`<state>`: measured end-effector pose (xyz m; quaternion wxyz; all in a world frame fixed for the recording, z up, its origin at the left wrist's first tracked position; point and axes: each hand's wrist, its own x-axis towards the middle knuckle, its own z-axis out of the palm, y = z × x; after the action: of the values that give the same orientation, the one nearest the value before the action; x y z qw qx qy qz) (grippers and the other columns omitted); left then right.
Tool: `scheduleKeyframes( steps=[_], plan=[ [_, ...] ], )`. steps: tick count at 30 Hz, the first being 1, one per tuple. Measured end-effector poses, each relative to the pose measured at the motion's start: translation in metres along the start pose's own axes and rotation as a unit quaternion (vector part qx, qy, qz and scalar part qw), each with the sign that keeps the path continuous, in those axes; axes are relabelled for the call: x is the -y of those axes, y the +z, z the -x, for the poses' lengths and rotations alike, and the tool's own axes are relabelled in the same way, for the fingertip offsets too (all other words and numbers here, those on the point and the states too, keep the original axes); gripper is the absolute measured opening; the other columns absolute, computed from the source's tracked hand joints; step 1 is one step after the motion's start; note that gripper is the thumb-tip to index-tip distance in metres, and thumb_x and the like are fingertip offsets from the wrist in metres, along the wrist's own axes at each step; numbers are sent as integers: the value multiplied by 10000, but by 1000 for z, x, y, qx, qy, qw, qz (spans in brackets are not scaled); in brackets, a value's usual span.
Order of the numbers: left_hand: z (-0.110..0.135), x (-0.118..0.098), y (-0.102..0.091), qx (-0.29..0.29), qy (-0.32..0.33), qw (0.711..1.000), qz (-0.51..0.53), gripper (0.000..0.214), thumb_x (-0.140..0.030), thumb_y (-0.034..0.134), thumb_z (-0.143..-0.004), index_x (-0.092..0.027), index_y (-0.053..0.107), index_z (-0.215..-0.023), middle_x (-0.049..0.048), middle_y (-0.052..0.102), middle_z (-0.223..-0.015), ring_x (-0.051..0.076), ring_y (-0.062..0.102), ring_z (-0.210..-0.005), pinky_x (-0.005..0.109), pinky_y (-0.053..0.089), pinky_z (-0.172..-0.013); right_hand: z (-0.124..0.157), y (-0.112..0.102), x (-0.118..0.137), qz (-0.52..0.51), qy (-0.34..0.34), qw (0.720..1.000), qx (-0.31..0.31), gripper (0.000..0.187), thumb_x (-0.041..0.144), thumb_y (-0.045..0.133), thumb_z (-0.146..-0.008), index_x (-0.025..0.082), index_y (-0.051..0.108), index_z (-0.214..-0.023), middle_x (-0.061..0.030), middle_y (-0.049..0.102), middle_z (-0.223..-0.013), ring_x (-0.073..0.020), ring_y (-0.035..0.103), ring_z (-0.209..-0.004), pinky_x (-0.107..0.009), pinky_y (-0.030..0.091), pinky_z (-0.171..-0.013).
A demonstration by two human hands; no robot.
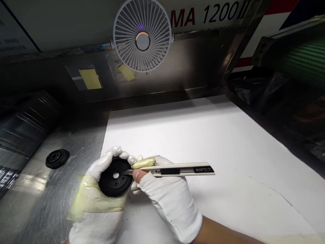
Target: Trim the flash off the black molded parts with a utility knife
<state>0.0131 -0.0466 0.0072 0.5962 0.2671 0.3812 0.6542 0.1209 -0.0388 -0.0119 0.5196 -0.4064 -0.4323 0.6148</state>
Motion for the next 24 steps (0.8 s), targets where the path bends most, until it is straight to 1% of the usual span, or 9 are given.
scheduleKeyframes(
  steps=[2, 4, 5, 7, 11, 14, 18, 21, 24],
  plan=[
    [1, 1, 0, -3, 36, 998, -46, 225, -122, 640, -673, -185, 631, -889, 43, 602, -870, 169, 577, -792, 205, 473, -556, 0, 0, 0, -2, -4, 1000, -2, 105, 249, 644, -719, 158, 592, -731, -6, 597, -672, -151, 558, -624, -302, 486, -643],
    [2, 3, -1, -13, 76, 994, -79, 320, -33, 650, -626, -199, 636, -899, 34, 612, -891, 171, 579, -827, 199, 478, -595, 0, 1, -1, 0, -6, 1000, -3, 103, 248, 643, -719, 158, 595, -737, -6, 598, -687, -150, 558, -627, -297, 485, -638],
    [3, 4, -1, -16, 90, 992, -88, 332, -14, 644, -622, -204, 639, -894, 29, 616, -888, 169, 580, -832, 200, 481, -614, 0, 1, -1, 3, -7, 1000, -3, 105, 248, 644, -719, 157, 598, -744, -7, 599, -694, -150, 559, -630, -294, 485, -633],
    [3, 6, -2, -15, 99, 991, -92, 322, -5, 629, -632, -208, 645, -881, 26, 621, -892, 168, 582, -836, 203, 485, -621, -1, 0, -2, 11, -9, 1000, -1, 107, 246, 645, -719, 156, 604, -759, -11, 603, -714, -153, 563, -648, -291, 486, -638],
    [3, 7, -5, -5, 104, 990, -92, 271, -37, 615, -663, -211, 651, -869, 32, 617, -920, 170, 576, -850, 180, 474, -559, -2, -1, -2, 10, 4, 1000, 12, 106, 242, 651, -717, 157, 609, -764, -14, 610, -734, -159, 573, -679, -297, 488, -664],
    [4, 8, -7, 12, 75, 995, -58, 252, -63, 585, -696, -212, 641, -892, 35, 610, -933, 173, 576, -847, 189, 477, -547, -2, -1, -1, -18, 30, 999, 24, 142, 256, 667, -700, 153, 610, -779, -10, 610, -697, -160, 577, -627, -299, 494, -614],
    [2, 7, -5, -8, 39, 999, -8, 227, -88, 599, -695, -200, 631, -890, 38, 604, -905, 170, 570, -847, 209, 488, -596, -1, 0, 0, -26, 9, 1000, 9, 103, 224, 654, -721, 149, 602, -770, -10, 602, -709, -148, 565, -633, -286, 487, -619],
    [-3, 3, -2, -6, -40, 994, 103, 118, -180, 554, -755, -170, 620, -852, 38, 585, -821, 164, 570, -806, 251, 497, -637, 0, 1, -1, -22, -9, 1000, 9, 81, 212, 634, -746, 149, 588, -765, -9, 592, -699, -141, 554, -624, -285, 477, -623],
    [-8, 0, 0, -10, -93, 981, 168, 145, -231, 510, -789, -155, 603, -870, 51, 571, -847, 188, 569, -843, 289, 501, -659, -1, 1, -3, -37, -20, 999, 6, 81, 215, 621, -761, 151, 572, -771, -4, 582, -671, -141, 546, -603, -293, 470, -612]
  ],
)
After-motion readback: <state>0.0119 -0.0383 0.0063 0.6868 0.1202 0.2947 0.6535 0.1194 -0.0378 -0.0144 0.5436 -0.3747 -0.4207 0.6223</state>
